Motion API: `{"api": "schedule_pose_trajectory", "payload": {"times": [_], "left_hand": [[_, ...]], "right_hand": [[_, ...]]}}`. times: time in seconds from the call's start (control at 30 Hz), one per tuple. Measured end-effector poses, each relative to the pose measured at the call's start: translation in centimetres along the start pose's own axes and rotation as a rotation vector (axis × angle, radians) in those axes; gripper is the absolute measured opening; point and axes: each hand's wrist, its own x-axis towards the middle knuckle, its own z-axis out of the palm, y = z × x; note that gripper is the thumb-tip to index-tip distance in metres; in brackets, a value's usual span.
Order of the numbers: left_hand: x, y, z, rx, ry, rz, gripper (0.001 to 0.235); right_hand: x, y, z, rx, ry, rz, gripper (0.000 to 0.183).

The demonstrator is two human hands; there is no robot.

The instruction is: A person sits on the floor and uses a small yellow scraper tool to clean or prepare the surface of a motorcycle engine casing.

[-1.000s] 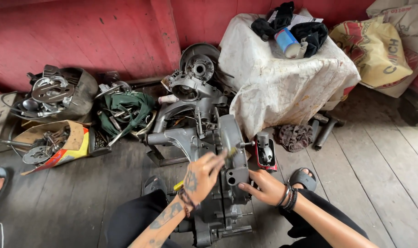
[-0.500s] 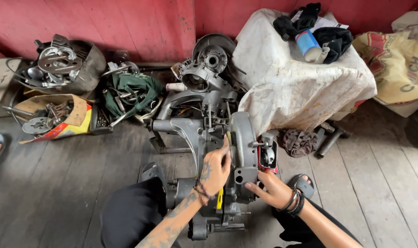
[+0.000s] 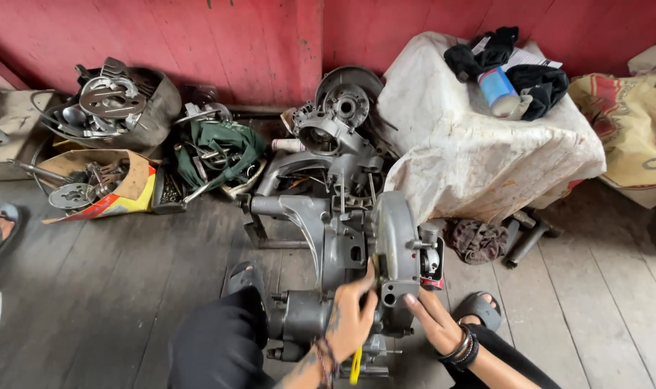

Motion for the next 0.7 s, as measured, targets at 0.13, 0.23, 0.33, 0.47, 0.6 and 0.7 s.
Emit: {"api": "schedule_pose_trajectory", "payload": {"times": [0.13, 0.23, 0.33, 0.47, 0.6, 0.7], "left_hand": [[4.8, -2.6, 1.0, 0.042, 0.102, 0.12, 0.044], [2.4, -3.3, 1.9, 0.012, 0.115, 0.107, 0.046], [-1.1, -3.7, 2.4, 0.006, 0.244, 0.126, 0.028], [3.9, -0.2, 0.3, -0.064, 0.093, 0.053, 0.038], [4.9, -0.6, 0.4, 0.029, 0.126, 0.157, 0.047], [-0.1, 1.3, -0.1, -0.104, 0.05, 0.022, 0.047]], "right_hand": [[0.1, -1.1, 1.1, -0.017, 0.044, -0.075, 0.033], [-0.4, -1.5, 2.1, 0.078, 0.122, -0.017, 0.04], [-0.1, -1.2, 3.1, 0.188, 0.106, -0.065, 0.061], [-0.3, 0.9, 3.8, 0.219, 0.278, 0.015, 0.062], [-0.3, 1.1, 3.9, 0.182, 0.359, 0.107, 0.058], [-0.2, 0.8, 3.6, 0.13, 0.361, 0.117, 0.06]]}}
